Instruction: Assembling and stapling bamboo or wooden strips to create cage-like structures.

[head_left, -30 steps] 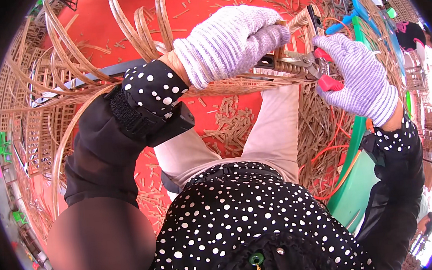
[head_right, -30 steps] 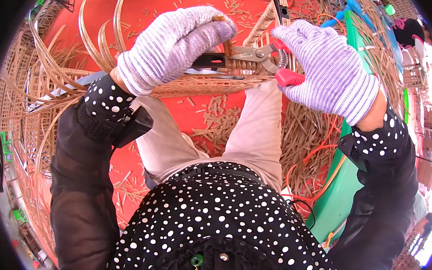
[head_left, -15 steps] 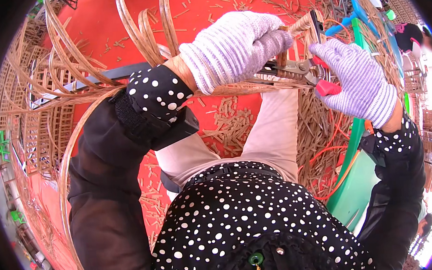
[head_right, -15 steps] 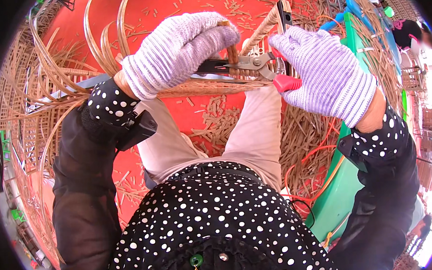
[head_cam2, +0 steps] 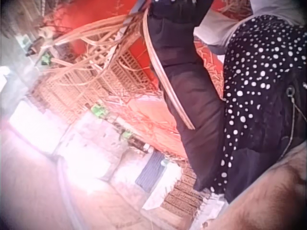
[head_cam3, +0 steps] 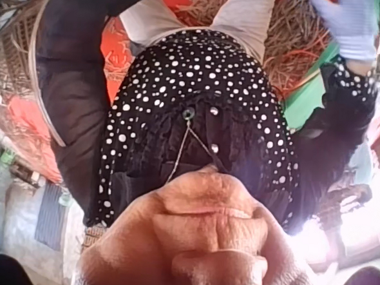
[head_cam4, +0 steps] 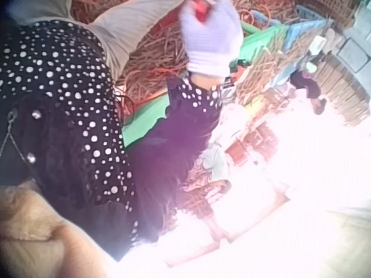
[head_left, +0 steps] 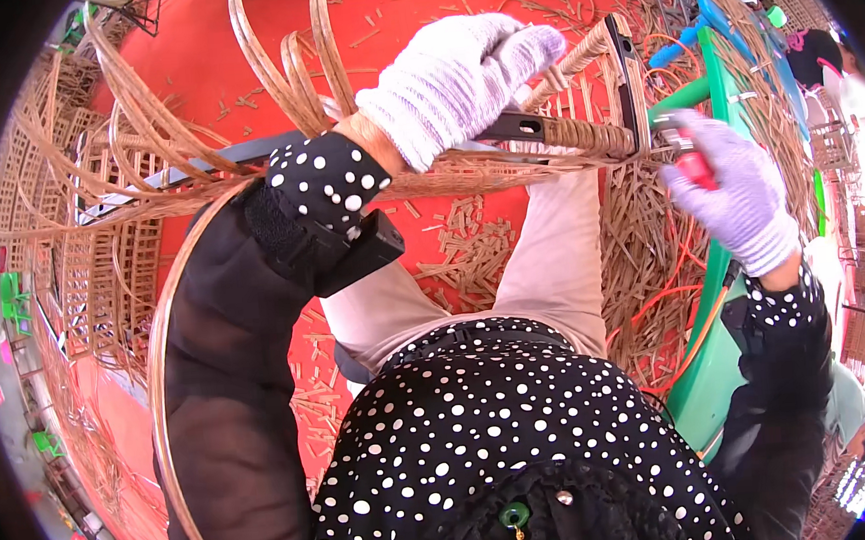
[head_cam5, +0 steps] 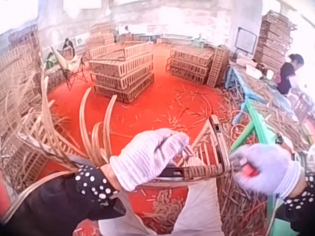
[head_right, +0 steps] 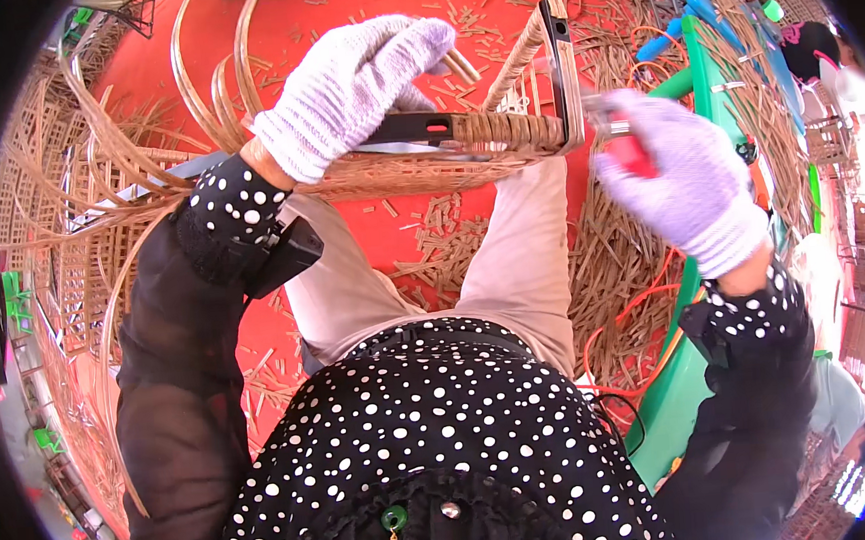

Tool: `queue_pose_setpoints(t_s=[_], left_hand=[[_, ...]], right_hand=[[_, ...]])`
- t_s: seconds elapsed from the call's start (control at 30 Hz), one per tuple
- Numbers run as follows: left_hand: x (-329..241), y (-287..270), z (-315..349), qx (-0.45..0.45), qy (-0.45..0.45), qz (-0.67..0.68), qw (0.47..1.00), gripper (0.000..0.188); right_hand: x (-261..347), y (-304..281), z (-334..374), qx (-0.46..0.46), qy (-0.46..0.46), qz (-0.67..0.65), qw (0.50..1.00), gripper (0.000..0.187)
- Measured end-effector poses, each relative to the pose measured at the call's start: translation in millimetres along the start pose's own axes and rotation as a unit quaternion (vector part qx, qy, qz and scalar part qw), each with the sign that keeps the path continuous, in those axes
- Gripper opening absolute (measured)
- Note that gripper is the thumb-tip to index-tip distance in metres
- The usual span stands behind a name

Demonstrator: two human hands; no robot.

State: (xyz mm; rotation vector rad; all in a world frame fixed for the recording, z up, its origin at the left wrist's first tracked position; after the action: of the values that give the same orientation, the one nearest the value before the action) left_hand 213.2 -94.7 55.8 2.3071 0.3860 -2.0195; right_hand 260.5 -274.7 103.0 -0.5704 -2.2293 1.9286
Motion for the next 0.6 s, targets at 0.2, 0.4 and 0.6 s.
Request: queue_pose_setpoints(t_s=[0.2,0.4,0.6], left_hand=[[-49,-2,12,0.028,0.211,-0.243,0.946,0.019],[-54,-22,20,0.111,0.108,-0.442,0.883,0.023],[-44,-44,14,0.097,0.046,-0.620,0.777,0.022]], right_hand=[[-193,55,181,0.142,0.432,0.159,0.876,0.066],[-258,113,330,0.336,0.533,0.230,0.741,0.071],[-247,101,232,0.049,0.421,0.220,0.879,0.056]])
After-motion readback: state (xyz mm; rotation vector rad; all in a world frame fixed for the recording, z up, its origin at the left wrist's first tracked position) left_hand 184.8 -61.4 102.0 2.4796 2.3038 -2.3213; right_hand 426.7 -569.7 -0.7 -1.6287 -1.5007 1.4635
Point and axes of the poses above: each hand's wrist, its own z-axis away from the middle knuckle, its own y-axis out of the palm, x = y × z, the point moved 10 cm from there along -z, towards the middle knuckle, and after that the axes turned 15 degrees about z, right-handed, at the moved point
